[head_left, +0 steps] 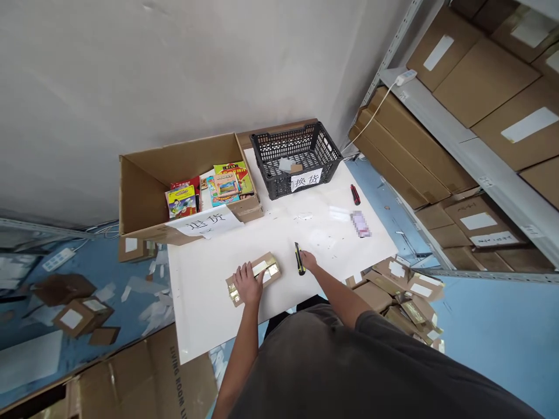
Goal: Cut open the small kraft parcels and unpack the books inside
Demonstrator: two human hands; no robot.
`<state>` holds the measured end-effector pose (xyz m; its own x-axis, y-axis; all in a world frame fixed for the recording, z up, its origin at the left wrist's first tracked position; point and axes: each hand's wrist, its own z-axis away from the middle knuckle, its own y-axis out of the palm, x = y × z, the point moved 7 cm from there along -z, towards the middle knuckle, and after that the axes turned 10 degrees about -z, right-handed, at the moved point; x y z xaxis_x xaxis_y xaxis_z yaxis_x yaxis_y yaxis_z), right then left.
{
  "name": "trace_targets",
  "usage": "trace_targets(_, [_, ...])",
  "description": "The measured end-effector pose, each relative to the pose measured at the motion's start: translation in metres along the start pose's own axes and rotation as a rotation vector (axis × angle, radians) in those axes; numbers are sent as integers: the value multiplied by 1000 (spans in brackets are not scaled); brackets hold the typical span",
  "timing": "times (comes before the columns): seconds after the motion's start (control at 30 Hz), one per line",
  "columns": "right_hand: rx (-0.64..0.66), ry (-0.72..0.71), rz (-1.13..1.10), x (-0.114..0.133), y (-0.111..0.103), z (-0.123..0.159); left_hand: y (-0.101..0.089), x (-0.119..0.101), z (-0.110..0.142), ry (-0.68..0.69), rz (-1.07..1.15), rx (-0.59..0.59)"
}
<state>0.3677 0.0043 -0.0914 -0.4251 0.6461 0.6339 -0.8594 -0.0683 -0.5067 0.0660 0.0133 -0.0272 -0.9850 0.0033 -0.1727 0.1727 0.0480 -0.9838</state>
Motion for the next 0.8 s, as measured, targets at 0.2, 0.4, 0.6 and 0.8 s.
trace_targets(0.2, [32, -75, 13, 2, -16, 2, 2, -1, 1, -20, -27, 5])
trace_targets(0.4, [427, -95, -135, 27, 67, 49, 2, -16, 3, -99, -21, -9])
trace_targets(0.6, [289, -33, -261, 63, 92, 33, -3, 5, -8, -198, 16, 71])
trace_targets(0.8, [187, -22, -204, 120, 101, -3, 5, 83, -8, -394, 169, 343])
